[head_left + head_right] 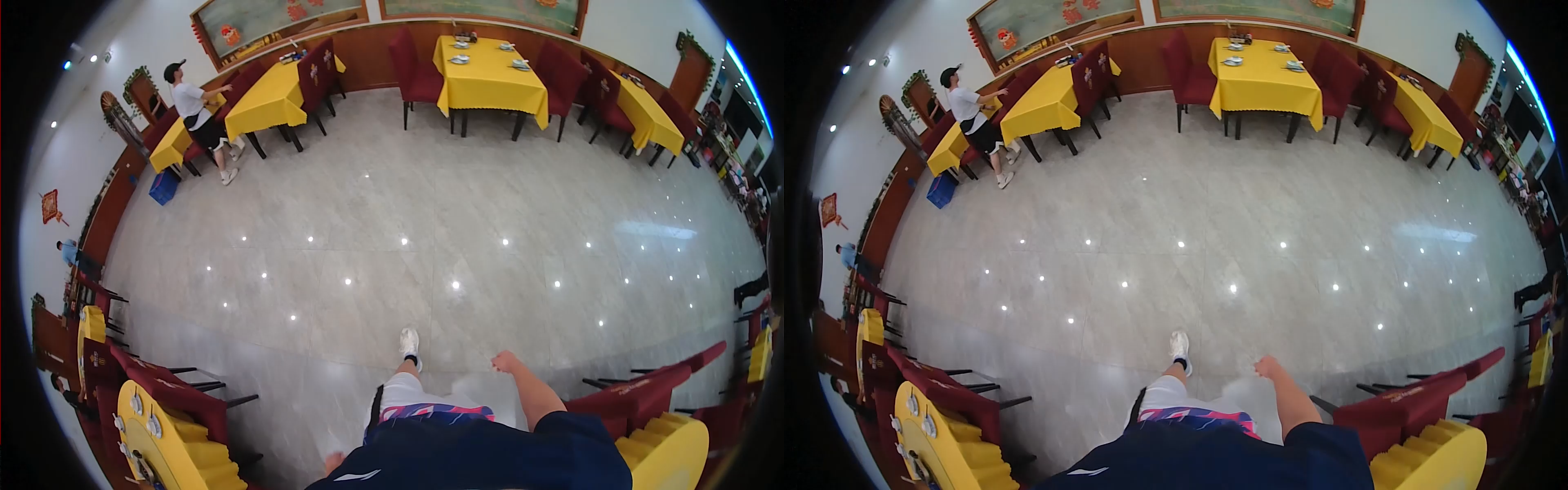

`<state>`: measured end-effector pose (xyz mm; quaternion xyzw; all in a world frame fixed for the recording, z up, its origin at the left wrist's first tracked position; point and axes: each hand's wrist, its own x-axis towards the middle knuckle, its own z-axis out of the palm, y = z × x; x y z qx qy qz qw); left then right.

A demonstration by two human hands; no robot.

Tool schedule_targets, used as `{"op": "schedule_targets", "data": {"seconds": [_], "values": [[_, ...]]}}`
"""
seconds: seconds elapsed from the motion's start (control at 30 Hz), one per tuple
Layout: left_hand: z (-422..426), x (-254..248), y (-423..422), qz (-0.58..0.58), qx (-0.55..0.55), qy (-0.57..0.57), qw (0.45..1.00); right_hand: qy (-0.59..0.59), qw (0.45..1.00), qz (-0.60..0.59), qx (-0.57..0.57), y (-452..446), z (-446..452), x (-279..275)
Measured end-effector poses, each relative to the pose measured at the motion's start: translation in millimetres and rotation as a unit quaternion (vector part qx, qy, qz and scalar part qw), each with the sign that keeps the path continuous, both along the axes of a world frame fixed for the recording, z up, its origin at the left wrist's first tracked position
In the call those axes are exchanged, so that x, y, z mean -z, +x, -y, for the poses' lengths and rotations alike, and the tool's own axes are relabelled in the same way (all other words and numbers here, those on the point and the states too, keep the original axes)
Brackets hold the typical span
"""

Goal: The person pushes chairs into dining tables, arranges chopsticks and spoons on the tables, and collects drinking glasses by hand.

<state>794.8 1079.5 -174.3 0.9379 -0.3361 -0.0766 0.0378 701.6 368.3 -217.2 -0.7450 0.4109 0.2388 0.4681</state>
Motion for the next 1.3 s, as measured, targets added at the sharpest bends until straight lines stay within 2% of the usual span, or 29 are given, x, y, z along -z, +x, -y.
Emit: {"op": "schedule_targets", "data": {"seconds": [0.07, 0.1, 0.17, 0.23, 0.3, 0.37, 0.4, 0.43, 0.47, 0.5, 0.53, 0.57, 0.6, 0.63, 0.67, 0.7, 0.73, 0.8, 0.93, 1.0, 1.1, 1.13, 1.17, 1.2, 1.23, 1.27, 1.3], "values": [[-6.3, 4.9, 34.6, -0.044, -0.029, 0.029, 0.998, -0.050, 0.982, -0.138, -0.115, 27.0, 26.0, 66.7], [-8.3, 5.9, 46.1, -0.070, -0.041, 0.042, 0.996, -0.048, 0.982, -0.142, -0.117, 35.4, 14.4, 64.2], [32.9, 26.5, 108.8, -0.102, -0.066, 0.041, 0.992, -0.013, 0.998, -0.053, 0.025, 98.3, 18.1, 20.5], [68.8, 34.5, 147.0, -0.147, -0.092, 0.047, 0.984, 0.074, 0.996, -0.042, 0.039, 142.2, 7.2, -12.1], [111.7, 52.2, 193.9, -0.191, -0.110, 0.055, 0.974, 0.153, 0.985, -0.071, -0.027, 189.0, 9.1, -52.7], [171.3, 71.8, 236.7, -0.240, -0.126, 0.063, 0.960, 0.146, 0.989, -0.032, 0.005, 227.6, 20.9, -62.2], [238.3, 69.4, 293.9, -0.266, -0.135, 0.067, 0.952, 0.147, 0.989, 0.008, 0.034, 241.0, 33.2, -66.3], [270.3, 47.1, 337.8, -0.363, -0.171, -0.071, 0.913, 0.142, 0.989, 0.003, 0.033, 250.1, 45.4, -71.9], [303.3, 92.8, 404.7, -0.445, -0.164, -0.003, 0.880, 0.098, 0.990, 0.033, 0.100, 256.8, 54.1, -77.2], [332.0, 95.4, 459.4, -0.238, 0.113, 0.036, 0.964, 0.055, 0.983, 0.062, 0.164, 260.5, 61.8, -75.8], [373.0, 92.7, 503.7, -0.349, -0.062, -0.085, 0.931, 0.057, 0.984, 0.055, 0.160, 256.3, 71.9, -69.8], [423.0, 78.1, 548.9, -0.369, -0.204, -0.102, 0.901, 0.073, 0.980, 0.067, 0.170, 247.6, 84.8, -58.2], [466.1, 7.8, 574.8, -0.363, -0.228, -0.203, 0.880, 0.088, 0.976, 0.084, 0.180, 242.5, 98.0, -44.6], [503.3, -8.5, 609.9, -0.419, -0.251, -0.293, 0.822, 0.035, 0.989, 0.051, 0.131, 231.1, 107.7, -24.8], [536.2, -27.2, 642.8, -0.429, -0.241, -0.308, 0.814, -0.020, 0.996, 0.018, 0.085, 221.3, 114.8, -3.2], [563.4, -42.5, 666.6, -0.442, -0.230, -0.319, 0.806, 0.030, 0.967, 0.012, 0.252, 217.0, 104.7, -4.5], [588.1, -51.1, 687.1, -0.442, -0.229, -0.320, 0.806, -0.009, 0.994, 0.019, 0.105, 207.1, 103.5, -6.9], [626.3, -60.8, 721.9, -0.505, -0.207, -0.367, 0.753, -0.037, 0.992, 0.012, -0.122, 196.8, 97.4, 2.9], [658.9, -48.6, 758.4, -0.511, -0.208, -0.338, 0.763, 0.020, 0.997, 0.036, -0.069, 231.7, 113.7, 11.7], [658.6, -35.2, 774.0, -0.444, -0.223, -0.266, 0.826, 0.042, 0.997, 0.060, -0.037, 265.1, 144.1, 7.9], [611.4, 25.5, 788.8, -0.443, -0.221, -0.180, 0.850, 0.078, 0.993, 0.091, 0.005, 315.1, 193.0, 10.1], [597.5, 27.0, 786.9, -0.443, -0.245, -0.152, 0.849, 0.085, 0.991, 0.105, 0.017, 340.6, 220.5, 17.4], [582.6, 28.6, 786.9, -0.432, -0.223, -0.108, 0.867, 0.093, 0.988, 0.120, 0.028, 368.0, 247.2, 25.5], [566.5, 46.2, 784.6, -0.444, -0.291, -0.123, 0.839, 0.004, 0.985, 0.081, -0.150, 402.8, 285.6, 42.6], [559.8, 42.3, 777.5, -0.449, -0.406, -0.150, 0.781, -0.083, 0.943, 0.038, -0.321, 441.3, 324.2, 60.3], [559.0, 21.9, 771.0, -0.459, -0.482, -0.164, 0.728, -0.165, 0.861, 0.009, -0.481, 489.0, 358.0, 58.4], [552.2, 11.7, 769.6, -0.458, -0.491, -0.158, 0.724, -0.046, 0.962, -0.062, -0.261, 537.9, 382.6, 47.9]]}}
